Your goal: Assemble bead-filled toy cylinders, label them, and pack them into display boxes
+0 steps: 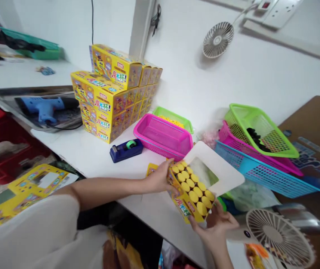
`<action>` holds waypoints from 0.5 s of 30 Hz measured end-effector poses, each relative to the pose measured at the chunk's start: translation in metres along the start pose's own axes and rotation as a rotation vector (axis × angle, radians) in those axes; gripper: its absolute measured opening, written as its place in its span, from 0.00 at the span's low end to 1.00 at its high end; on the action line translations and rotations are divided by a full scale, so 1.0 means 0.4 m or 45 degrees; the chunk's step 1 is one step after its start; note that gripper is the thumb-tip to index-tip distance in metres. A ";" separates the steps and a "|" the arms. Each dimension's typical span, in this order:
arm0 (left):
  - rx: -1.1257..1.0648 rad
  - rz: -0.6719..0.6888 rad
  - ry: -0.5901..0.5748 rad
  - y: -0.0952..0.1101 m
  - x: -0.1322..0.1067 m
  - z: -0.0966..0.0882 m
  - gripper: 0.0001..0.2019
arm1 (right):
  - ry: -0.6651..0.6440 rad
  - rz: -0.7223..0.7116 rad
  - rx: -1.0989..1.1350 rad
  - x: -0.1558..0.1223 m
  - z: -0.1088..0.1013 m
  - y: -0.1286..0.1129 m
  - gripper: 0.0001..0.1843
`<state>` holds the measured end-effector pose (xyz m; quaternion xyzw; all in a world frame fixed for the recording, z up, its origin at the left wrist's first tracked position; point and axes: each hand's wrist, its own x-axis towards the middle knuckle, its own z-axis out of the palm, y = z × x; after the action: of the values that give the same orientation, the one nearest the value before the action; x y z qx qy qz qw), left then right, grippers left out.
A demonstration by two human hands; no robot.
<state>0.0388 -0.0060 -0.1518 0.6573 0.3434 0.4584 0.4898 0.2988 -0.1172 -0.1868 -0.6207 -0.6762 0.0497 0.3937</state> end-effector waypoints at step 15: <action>0.217 0.099 -0.068 -0.031 -0.248 -0.319 0.38 | -0.406 -0.629 0.775 0.111 0.227 0.001 0.52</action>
<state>-0.1151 -0.0499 -0.1772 0.7213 0.3423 0.4287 0.4229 0.2488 -0.0398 -0.2285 -0.2800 -0.8115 0.2466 0.4497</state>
